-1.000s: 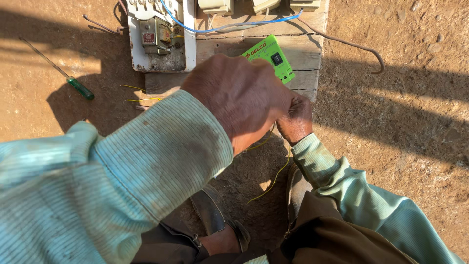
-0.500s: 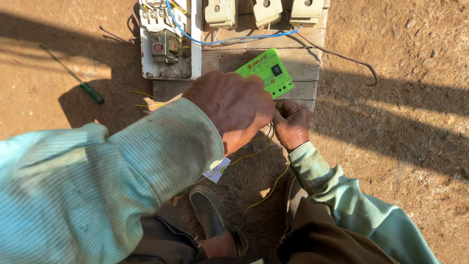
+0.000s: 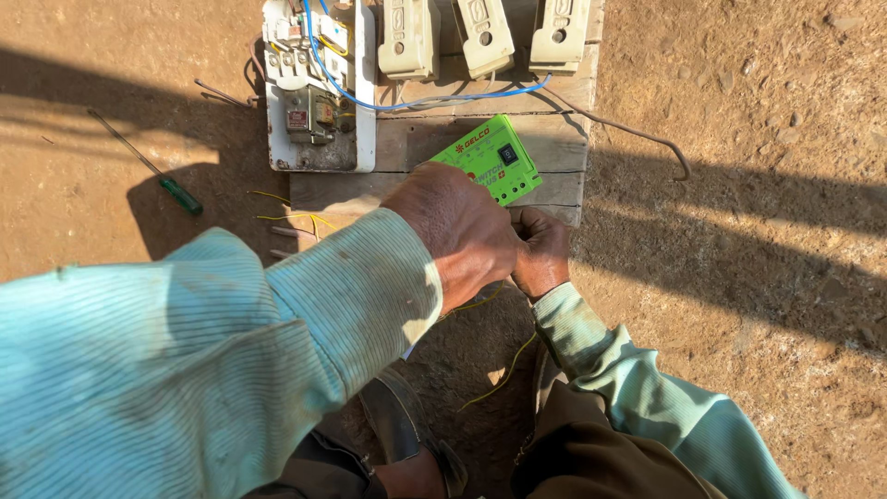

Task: The person sits on the ground and connects yellow wires to a green electrical device using a screwdriver. They refer to a printed instruction sheet, strip wire ends with pliers, and tighten terminal screws. The person then stands and walks into a cluttered workshop area.

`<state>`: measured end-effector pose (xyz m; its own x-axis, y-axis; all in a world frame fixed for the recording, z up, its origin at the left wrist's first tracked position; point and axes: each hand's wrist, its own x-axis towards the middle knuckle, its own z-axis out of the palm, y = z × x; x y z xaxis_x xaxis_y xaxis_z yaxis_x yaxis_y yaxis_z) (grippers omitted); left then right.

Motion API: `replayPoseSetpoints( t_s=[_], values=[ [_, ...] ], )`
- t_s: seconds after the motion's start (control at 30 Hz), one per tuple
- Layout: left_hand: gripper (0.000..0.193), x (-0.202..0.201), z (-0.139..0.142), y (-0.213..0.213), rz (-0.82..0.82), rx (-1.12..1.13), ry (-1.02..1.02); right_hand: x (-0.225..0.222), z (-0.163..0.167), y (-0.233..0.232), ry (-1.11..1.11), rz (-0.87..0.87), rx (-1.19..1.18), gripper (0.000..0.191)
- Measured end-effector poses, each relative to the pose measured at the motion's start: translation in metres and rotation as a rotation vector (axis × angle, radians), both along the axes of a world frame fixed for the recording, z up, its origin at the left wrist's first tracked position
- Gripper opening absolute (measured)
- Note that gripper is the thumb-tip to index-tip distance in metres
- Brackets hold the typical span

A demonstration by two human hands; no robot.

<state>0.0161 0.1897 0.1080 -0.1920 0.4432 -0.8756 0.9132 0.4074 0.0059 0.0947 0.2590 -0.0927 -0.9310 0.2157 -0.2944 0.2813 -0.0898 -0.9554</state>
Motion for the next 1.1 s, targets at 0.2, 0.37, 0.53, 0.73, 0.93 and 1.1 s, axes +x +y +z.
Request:
replayPoseSetpoints(
  t_s=[0.2, 0.37, 0.53, 0.73, 0.93, 1.1],
  values=[
    [0.026, -0.03, 0.003, -0.009, 0.842, -0.108, 0.069, 0.0, 0.004, 0.002, -0.053, -0.015, -0.061, 0.013],
    [0.025, -0.016, 0.002, -0.009, 0.325, -0.057, 0.087, -0.004, 0.012, 0.003, -0.077, -0.015, -0.097, 0.014],
    [0.021, -0.002, -0.017, -0.018, 0.152, -0.107, 0.056, -0.004, 0.016, 0.001, -0.094, -0.019, -0.089, 0.015],
    [0.02, -0.035, -0.011, -0.014, 0.996, -0.105, 0.136, -0.001, 0.008, 0.003, -0.062, -0.007, -0.078, 0.015],
    [0.022, -0.004, -0.002, -0.01, 0.045, -0.091, -0.101, -0.003, 0.01, 0.002, -0.068, -0.029, -0.163, 0.014],
    [0.015, -0.026, -0.009, -0.026, 0.804, -0.043, 0.062, -0.002, 0.007, 0.003, -0.066, 0.009, -0.009, 0.014]
  ],
)
